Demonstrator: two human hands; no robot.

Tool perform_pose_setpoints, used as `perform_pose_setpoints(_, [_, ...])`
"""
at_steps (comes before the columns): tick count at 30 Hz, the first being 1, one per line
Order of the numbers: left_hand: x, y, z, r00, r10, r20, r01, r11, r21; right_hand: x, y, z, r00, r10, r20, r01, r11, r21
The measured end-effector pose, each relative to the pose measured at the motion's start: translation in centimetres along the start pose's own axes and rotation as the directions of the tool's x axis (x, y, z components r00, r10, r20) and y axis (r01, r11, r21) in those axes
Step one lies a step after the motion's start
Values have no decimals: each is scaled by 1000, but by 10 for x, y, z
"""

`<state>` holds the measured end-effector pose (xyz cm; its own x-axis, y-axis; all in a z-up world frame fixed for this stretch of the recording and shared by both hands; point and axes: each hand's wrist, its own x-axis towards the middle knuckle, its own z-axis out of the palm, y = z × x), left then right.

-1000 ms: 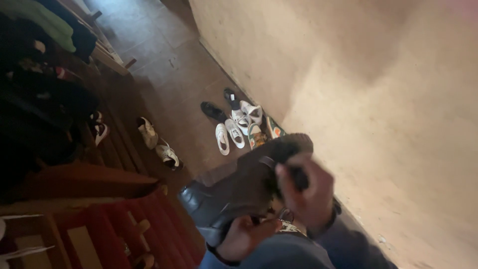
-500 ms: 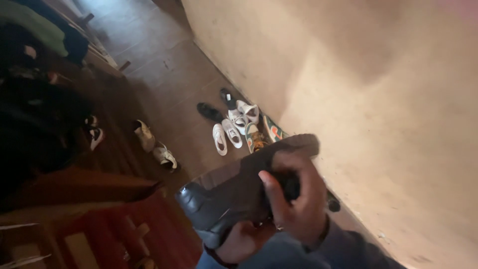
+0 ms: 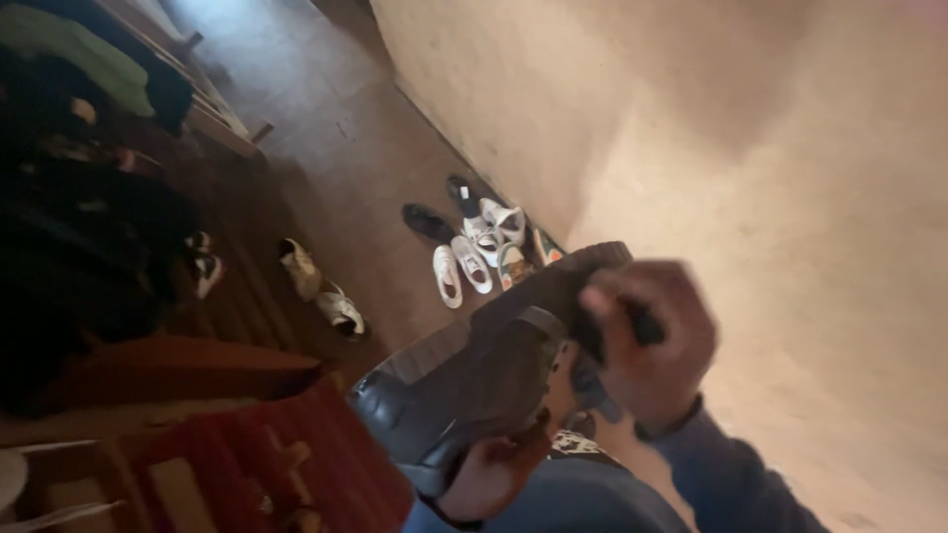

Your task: Wiping and cleaning different pairs of sneakers using a cloth.

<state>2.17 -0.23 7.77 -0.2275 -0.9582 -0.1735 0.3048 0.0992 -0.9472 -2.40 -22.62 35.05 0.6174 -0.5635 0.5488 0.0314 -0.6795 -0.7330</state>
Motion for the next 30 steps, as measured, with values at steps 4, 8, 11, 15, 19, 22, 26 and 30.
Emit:
perform_pose_setpoints(4, [0, -37, 26, 984, -143, 101, 113, 960, 256, -7, -9, 4, 973, 130, -188, -124, 991, 45])
perform_pose_setpoints(8, [-10, -79, 40, 853, 371, 367, -350, -116, 930, -20, -24, 5, 998, -31, 57, 20, 982, 188])
perform_pose_setpoints(11, [-17, 7, 8, 915, 306, 262, -279, 15, 960, -12, 6, 2, 997, -71, -15, 71, 997, 18])
perform_pose_setpoints(15, [-6, 29, -3, 992, 121, -23, -100, 901, 422, 4, 10, -3, 968, -21, -250, 12, 999, -38])
perform_pose_setpoints(19, [2, 4, 1, 953, 301, 15, -162, 469, 868, -19, -26, 0, 998, 67, -18, -61, 971, 230])
perform_pose_setpoints(22, [10, 29, -10, 887, 401, 230, -145, -230, 962, -21, -19, 1, 997, -40, 64, 26, 978, 207])
perform_pose_setpoints(26, [15, 59, -24, 860, 491, 139, -280, 226, 933, 5, 10, 8, 997, -58, 52, 44, 970, 241])
perform_pose_setpoints(30, [-5, -6, -1, 818, 372, 439, 32, -791, 611, -14, 4, 15, 997, 32, 75, -53, 952, 301])
